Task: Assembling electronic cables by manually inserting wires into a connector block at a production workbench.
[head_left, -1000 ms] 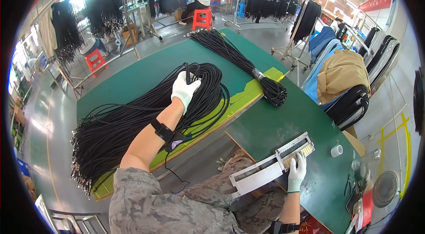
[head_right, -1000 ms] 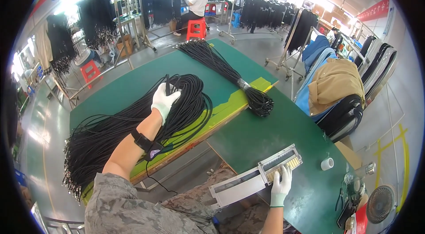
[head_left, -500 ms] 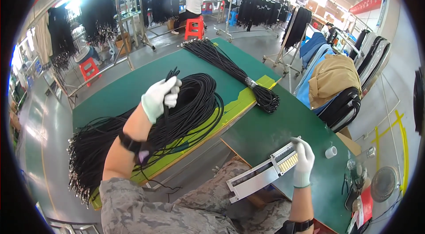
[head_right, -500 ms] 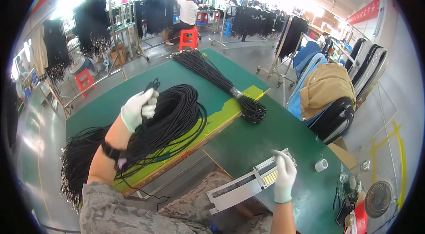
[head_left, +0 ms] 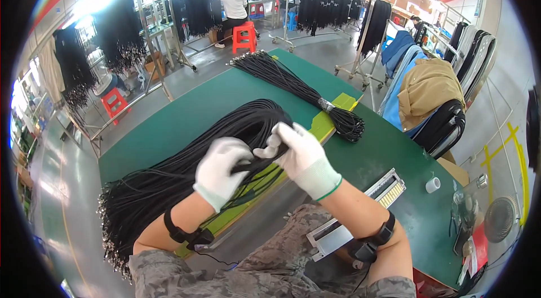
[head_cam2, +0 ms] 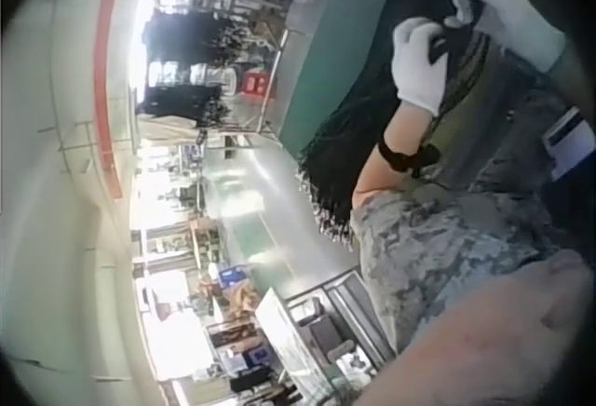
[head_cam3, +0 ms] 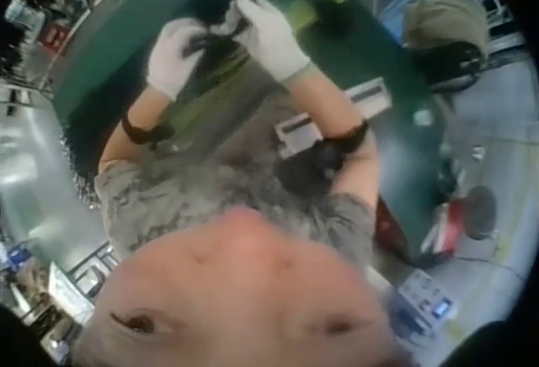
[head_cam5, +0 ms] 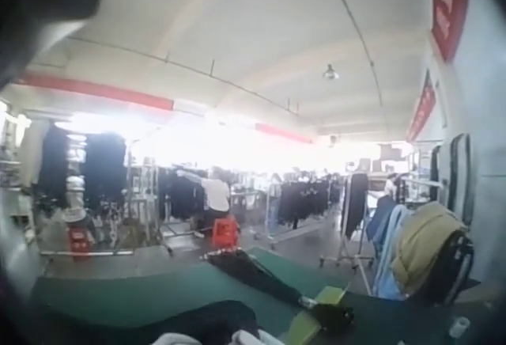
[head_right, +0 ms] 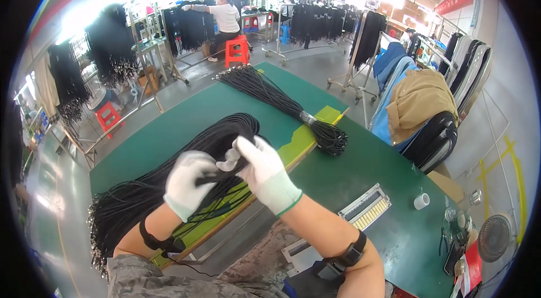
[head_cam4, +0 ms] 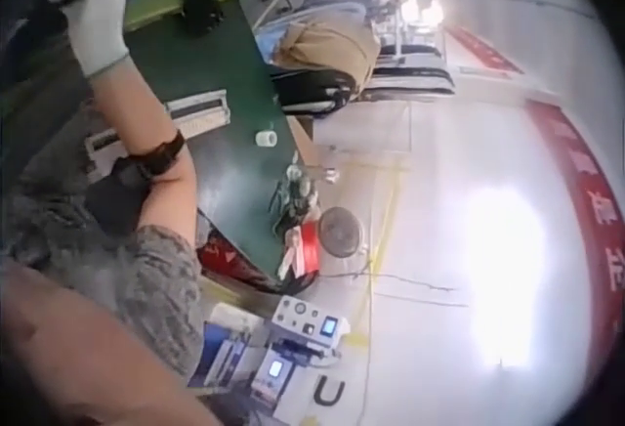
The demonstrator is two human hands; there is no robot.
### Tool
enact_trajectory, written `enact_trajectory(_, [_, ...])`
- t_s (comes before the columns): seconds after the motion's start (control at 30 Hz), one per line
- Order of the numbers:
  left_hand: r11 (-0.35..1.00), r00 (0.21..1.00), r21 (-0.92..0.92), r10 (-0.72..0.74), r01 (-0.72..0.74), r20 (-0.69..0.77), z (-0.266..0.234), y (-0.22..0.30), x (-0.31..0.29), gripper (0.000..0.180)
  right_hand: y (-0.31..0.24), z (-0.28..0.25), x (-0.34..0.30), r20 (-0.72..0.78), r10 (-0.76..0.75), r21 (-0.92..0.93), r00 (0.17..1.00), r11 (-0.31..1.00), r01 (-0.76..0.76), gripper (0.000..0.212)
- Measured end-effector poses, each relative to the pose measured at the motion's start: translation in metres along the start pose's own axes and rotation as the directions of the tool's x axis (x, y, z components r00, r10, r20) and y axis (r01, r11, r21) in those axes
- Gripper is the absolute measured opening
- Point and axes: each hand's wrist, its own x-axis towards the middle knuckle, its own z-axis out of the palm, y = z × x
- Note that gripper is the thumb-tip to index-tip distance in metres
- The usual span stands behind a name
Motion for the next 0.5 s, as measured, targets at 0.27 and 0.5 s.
enact_trajectory(0.27, [0.935,0.914,-0.122,-0.353,0.334,-0.202,-0.025,-0.023,0.015,0.034,-0.037,0.074,-0.042,0.383,0.041,-0.729,0.923,0.627,0.275,0.024])
enact_trajectory(0.5, [0.775,0.909,0.523,-0.416,0.354,0.001,-0.113,-0.109,-0.048,0.034,-0.099,0.009,-0.072,-0.063,-0.383,-0.353,0.922,0.872,0.338,0.03])
